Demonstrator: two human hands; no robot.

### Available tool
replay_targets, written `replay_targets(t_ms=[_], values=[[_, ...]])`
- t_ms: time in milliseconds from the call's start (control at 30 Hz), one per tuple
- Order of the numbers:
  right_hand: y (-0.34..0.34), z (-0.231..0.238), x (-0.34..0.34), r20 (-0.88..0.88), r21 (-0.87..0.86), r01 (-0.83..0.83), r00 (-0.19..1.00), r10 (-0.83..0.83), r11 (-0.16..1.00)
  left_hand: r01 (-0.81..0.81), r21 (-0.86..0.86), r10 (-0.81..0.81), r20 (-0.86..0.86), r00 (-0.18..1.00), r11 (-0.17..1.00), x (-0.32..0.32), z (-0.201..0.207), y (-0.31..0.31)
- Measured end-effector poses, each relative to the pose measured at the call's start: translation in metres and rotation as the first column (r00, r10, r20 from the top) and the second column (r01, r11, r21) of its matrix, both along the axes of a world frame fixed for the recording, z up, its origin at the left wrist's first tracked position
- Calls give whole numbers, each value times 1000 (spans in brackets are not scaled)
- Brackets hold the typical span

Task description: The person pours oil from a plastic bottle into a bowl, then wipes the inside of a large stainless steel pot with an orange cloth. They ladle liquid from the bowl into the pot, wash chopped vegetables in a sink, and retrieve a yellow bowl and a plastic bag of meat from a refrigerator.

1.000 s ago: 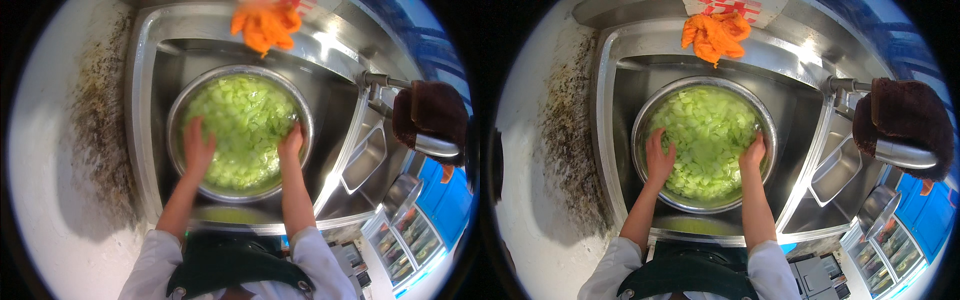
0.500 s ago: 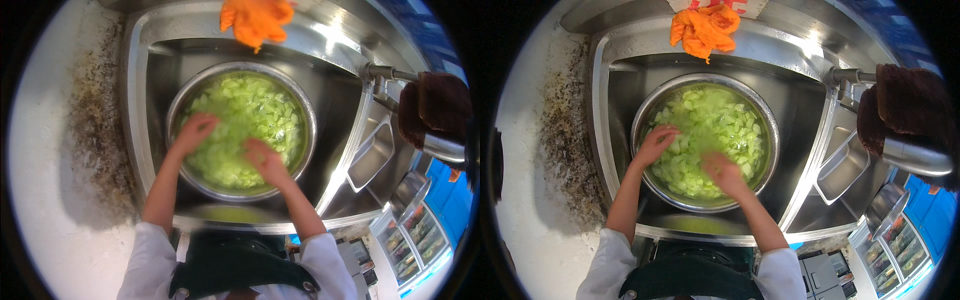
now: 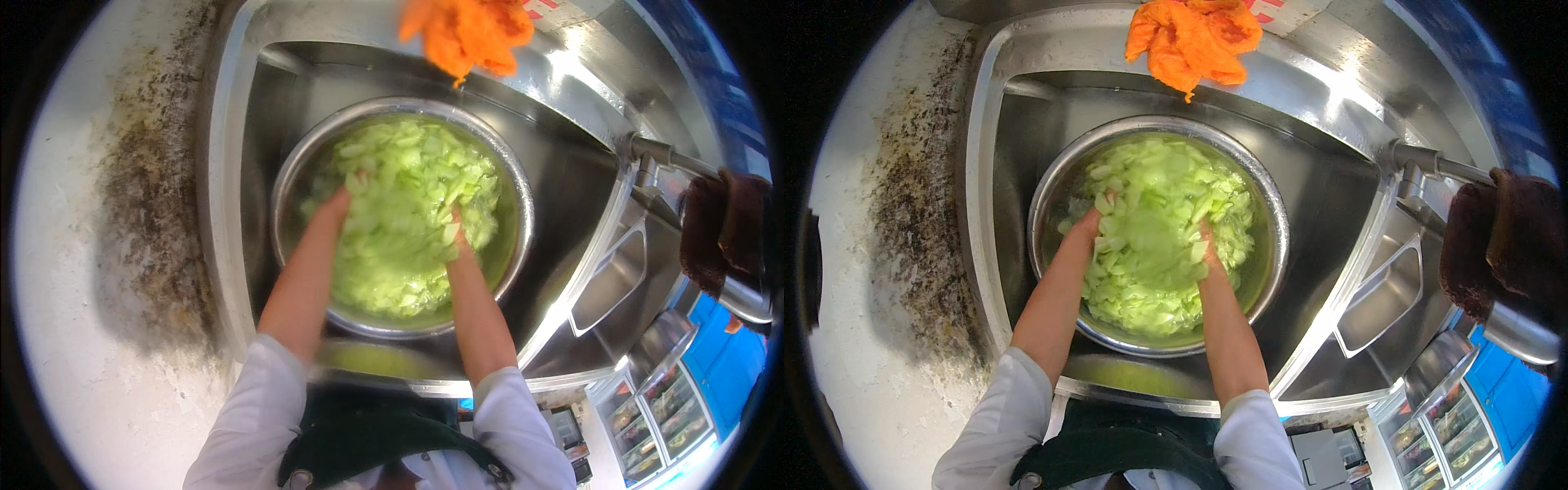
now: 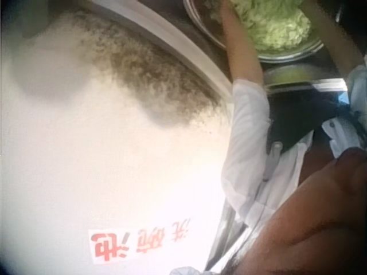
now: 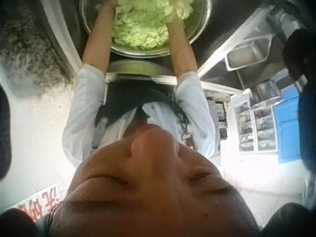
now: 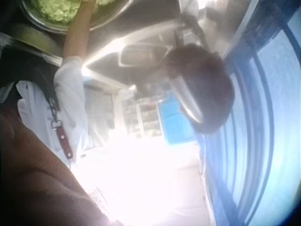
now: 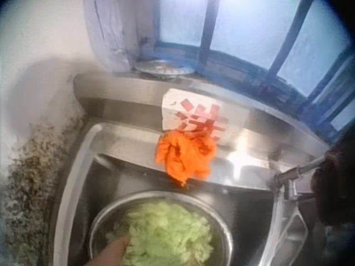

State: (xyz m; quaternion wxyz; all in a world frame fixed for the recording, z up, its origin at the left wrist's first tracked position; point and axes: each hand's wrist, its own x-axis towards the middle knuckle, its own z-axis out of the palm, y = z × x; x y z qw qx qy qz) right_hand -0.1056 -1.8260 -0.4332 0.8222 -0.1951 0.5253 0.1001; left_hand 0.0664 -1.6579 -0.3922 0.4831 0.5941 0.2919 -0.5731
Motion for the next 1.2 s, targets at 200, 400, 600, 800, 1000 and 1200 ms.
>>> replay_targets(t_ms=[200,400,600,800,1000,1200], values=[[20,111,-8,-202,-750,-585,646,736,308,545,-91,-395,589,704,834,-24,44,32],[-77,227,-6,-260,-965,-245,938,227,-92,706,300,-499,863,86,642,-62,96,73],[-199,243,22,-53,-982,-31,992,117,-188,381,351,-464,845,264,855,-82,95,93],[-220,240,-7,-162,-986,-142,928,334,-84,171,282,-329,793,512,944,-112,74,127],[-96,210,-55,-243,-964,-190,916,320,-188,113,268,-272,691,669,957,-134,16,119],[-34,94,-51,-362,-838,-436,894,265,328,303,507,-568,526,633,807,-112,-10,51]])
